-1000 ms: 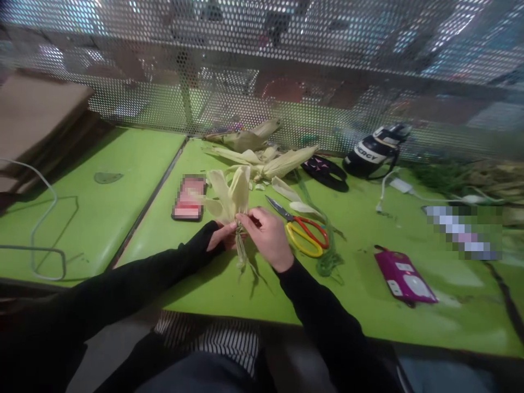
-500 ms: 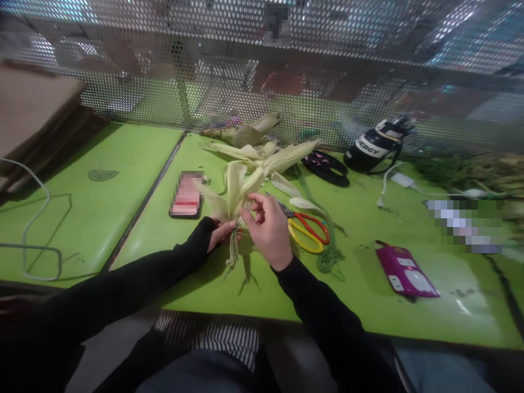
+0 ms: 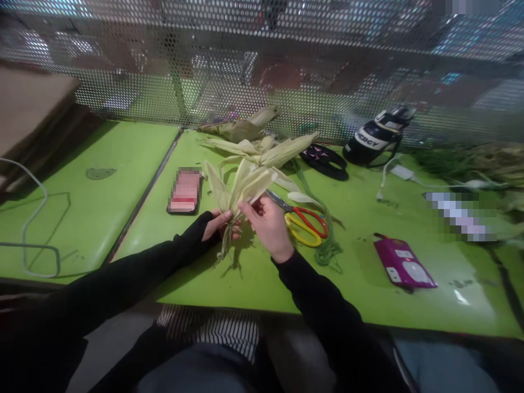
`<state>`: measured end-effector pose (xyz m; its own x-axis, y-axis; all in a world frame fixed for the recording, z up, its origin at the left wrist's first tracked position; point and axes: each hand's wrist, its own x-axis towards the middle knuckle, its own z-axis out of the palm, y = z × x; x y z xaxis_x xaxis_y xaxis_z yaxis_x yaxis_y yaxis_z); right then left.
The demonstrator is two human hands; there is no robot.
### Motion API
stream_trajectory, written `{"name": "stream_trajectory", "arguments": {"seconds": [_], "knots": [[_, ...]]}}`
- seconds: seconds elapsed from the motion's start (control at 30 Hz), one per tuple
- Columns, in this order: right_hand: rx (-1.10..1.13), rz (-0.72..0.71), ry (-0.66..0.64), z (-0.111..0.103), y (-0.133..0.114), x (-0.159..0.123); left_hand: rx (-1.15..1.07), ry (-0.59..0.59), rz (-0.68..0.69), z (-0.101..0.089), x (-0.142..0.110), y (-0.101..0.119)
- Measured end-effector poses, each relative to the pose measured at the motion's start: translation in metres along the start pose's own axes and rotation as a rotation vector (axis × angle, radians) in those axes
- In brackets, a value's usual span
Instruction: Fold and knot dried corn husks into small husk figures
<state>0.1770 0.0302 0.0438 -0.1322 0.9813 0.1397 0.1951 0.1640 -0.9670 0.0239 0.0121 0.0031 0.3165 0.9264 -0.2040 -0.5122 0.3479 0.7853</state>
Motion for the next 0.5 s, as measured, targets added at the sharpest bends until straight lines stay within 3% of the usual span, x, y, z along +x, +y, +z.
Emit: {"name": "stream_trajectory", "arguments": {"seconds": [0.13,0.3,0.43,0.5], "knots": [[-0.039,0.012,0.032,-0.001,-0.003,-0.001,-0.047,0.091,0.006,-0.001,0.004,0.001],[-0.17,-0.022,0.054,0.003,-0.005,-0.003,-0.044,0.019,0.038,0.003,0.001,0.004],[0.043,0.084,-0.002,0.006,0.004,0.001,-0.041,0.082,0.088,0.003,0.0,0.007],[0.124,0.179,-0.095,-0.001,0.005,0.004,-0.047,0.123,0.093,0.003,0.0,0.012]]}}
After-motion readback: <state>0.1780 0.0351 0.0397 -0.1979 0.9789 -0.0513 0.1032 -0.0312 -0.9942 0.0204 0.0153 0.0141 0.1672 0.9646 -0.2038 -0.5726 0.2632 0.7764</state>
